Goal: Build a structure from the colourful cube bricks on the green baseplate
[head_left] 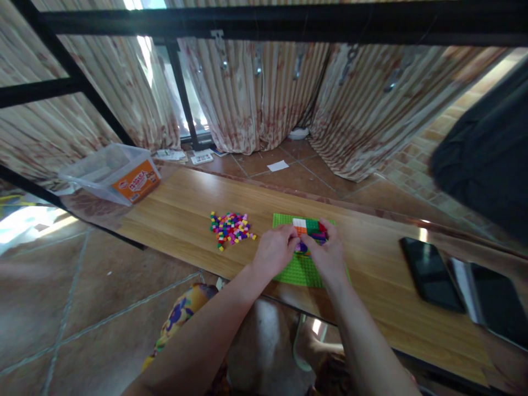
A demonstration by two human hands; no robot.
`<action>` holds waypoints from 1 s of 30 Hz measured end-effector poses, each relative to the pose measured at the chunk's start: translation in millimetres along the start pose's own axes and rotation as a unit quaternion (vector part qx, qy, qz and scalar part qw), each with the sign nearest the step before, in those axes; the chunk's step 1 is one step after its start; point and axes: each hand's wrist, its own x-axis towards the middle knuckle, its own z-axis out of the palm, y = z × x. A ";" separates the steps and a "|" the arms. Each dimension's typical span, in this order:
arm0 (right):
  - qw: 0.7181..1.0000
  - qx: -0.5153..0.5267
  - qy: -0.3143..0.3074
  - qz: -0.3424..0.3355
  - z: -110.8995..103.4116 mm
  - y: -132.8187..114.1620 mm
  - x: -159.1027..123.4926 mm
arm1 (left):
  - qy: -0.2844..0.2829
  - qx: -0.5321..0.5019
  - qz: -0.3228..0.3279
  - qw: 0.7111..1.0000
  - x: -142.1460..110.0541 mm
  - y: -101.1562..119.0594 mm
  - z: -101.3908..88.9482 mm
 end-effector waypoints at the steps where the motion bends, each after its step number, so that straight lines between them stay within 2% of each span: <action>1: 1.000 -0.005 0.002 0.006 -0.5 -1.3 0.1 | 0.000 0.008 -0.003 1.000 -0.3 0.7 0.1; 7: 0.998 -0.056 0.000 0.017 -4.2 -11.2 -1.6 | -0.009 0.054 -0.008 0.998 -1.9 5.3 -0.2; 18: 0.991 -0.127 0.001 -0.030 -2.7 -15.4 -4.1 | 0.004 0.088 -0.033 0.996 -4.4 9.2 7.1; 23: 0.989 -0.133 0.000 -0.061 -1.5 -14.4 -6.1 | 0.026 0.077 -0.040 0.996 -4.7 8.0 11.2; 30: 0.992 -0.115 -0.017 -0.039 -4.8 -12.9 -5.1 | 0.025 0.058 -0.041 0.997 -4.8 7.6 11.3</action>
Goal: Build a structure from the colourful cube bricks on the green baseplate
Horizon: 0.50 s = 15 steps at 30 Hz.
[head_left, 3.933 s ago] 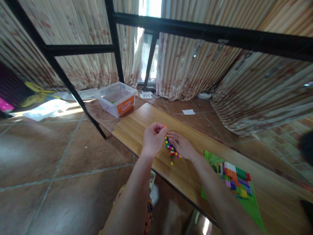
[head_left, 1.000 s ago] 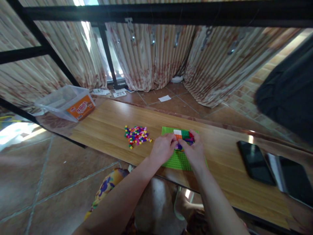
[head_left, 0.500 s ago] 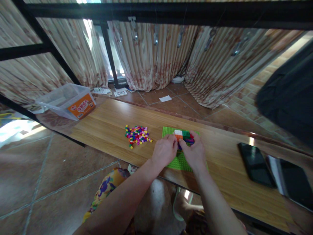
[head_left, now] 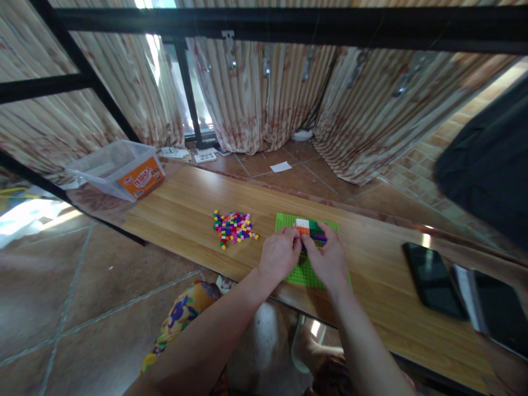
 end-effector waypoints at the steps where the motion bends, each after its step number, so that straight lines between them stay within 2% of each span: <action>1: 1.000 0.000 0.001 0.002 0.3 -0.3 0.2 | -0.001 0.000 0.000 1.000 -0.1 0.1 -0.4; 15: 1.000 0.018 0.013 0.020 5.0 0.4 1.9 | -0.016 -0.012 -0.008 1.000 -0.7 -0.7 -1.1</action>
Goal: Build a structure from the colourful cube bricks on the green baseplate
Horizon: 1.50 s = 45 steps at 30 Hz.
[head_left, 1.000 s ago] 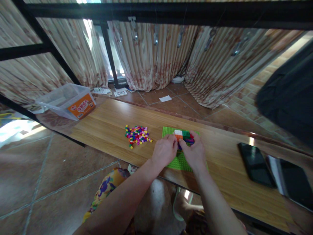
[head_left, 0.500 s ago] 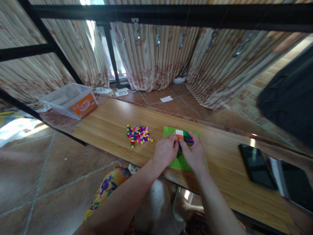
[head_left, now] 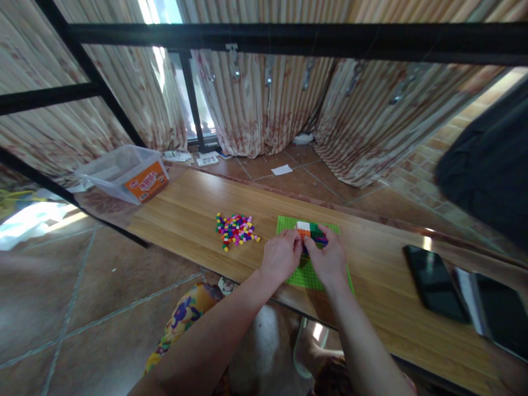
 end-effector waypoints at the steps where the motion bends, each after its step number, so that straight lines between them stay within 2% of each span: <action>1: 1.000 0.006 -0.003 -0.002 -1.1 1.8 0.4 | 0.000 -0.007 0.000 1.000 -0.3 -0.5 -0.7; 3: 1.000 0.029 0.004 0.005 -5.8 7.1 2.2 | 0.004 -0.022 -0.003 1.000 -0.9 -2.1 -3.0; 8: 0.993 0.069 0.081 0.042 -20.8 22.4 16.5 | 0.015 -0.083 -0.034 0.996 -2.4 -8.0 -8.7; 10: 0.994 0.083 0.060 0.034 -20.3 25.3 23.6 | 0.002 -0.125 -0.049 0.991 -2.5 -9.9 -8.0; 13: 0.990 0.133 -0.015 0.033 -11.7 25.1 29.7 | -0.030 -0.180 -0.049 0.982 -2.4 -11.3 -4.2; 15: 0.986 0.159 -0.041 0.038 -5.5 23.1 28.5 | -0.048 -0.196 -0.048 0.978 -2.5 -11.1 -2.8; 19: 0.992 0.107 0.003 0.066 -3.1 19.4 15.4 | -0.087 -0.199 -0.047 0.975 -4.3 -9.4 -7.0; 21: 0.996 0.063 0.002 0.064 -5.7 18.4 8.1 | -0.115 -0.196 -0.039 0.973 -6.4 -9.7 -11.1; 23: 0.999 0.031 -0.008 0.039 -8.2 17.8 2.9 | -0.135 -0.186 -0.031 0.973 -9.7 -12.9 -16.3; 25: 1.000 0.011 -0.011 0.019 -9.4 17.7 0.5 | -0.132 -0.166 -0.029 0.977 -14.1 -21.1 -24.6; 28: 1.000 -0.010 -0.012 0.016 -9.5 18.9 0.0 | -0.077 -0.102 -0.044 0.991 -22.2 -45.5 -49.1; 31: 0.999 -0.027 -0.018 0.015 -9.4 21.1 0.3 | -0.014 -0.034 -0.104 0.994 -30.5 -79.2 -86.0; 33: 0.999 -0.032 -0.022 0.008 -9.5 22.4 0.3 | 0.012 -0.012 -0.155 0.988 -35.6 -99.7 -108.9; 35: 0.999 -0.031 -0.021 0.006 -9.3 23.2 0.5 | 0.019 0.020 -0.191 0.981 -39.9 -114.3 -123.8; 38: 0.999 -0.033 -0.023 0.015 -8.8 23.6 1.4 | 0.005 0.074 -0.214 0.974 -43.5 -124.1 -128.3; 45: 0.998 -0.054 -0.024 0.023 -9.9 20.7 2.5 | -0.010 0.113 -0.181 0.977 -38.2 -123.1 -110.1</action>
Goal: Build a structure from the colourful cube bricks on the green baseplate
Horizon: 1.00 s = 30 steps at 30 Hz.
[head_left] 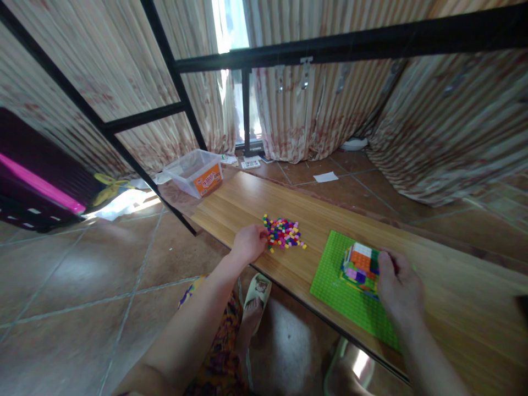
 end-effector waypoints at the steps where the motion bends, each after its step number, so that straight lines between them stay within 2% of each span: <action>1: 1.000 -0.004 0.001 -0.001 -0.3 -0.3 -0.1 | 0.000 0.004 0.003 1.000 1.0 1.4 1.7; 6: 1.000 0.004 -0.002 -0.009 0.1 0.0 0.1 | -0.006 0.057 0.001 0.998 4.0 7.2 6.3; 9: 1.000 0.015 0.002 -0.008 1.0 -0.9 0.0 | -0.001 0.052 -0.003 0.999 5.1 6.9 4.0; 12: 1.000 0.024 0.005 -0.006 1.3 -3.8 -1.2 | 0.024 -0.009 -0.006 1.000 7.3 5.8 -1.4; 15: 0.999 0.048 0.002 -0.008 2.1 -6.5 -2.3 | 0.041 -0.123 0.017 0.991 11.1 12.0 -1.9; 19: 0.998 0.069 0.003 -0.009 4.0 -6.7 -2.4 | 0.017 -0.312 0.109 0.944 11.9 41.2 14.9; 21: 0.997 0.077 0.006 -0.014 4.1 -6.4 -2.5 | 0.000 -0.370 0.153 0.916 8.4 61.8 27.4; 25: 0.996 0.078 0.013 -0.027 2.7 -8.4 -3.8 | -0.054 -0.402 0.186 0.895 -1.0 98.1 48.7; 30: 0.997 0.077 0.014 -0.029 2.1 -11.1 -4.4 | -0.060 -0.390 0.203 0.896 -5.4 119.3 61.4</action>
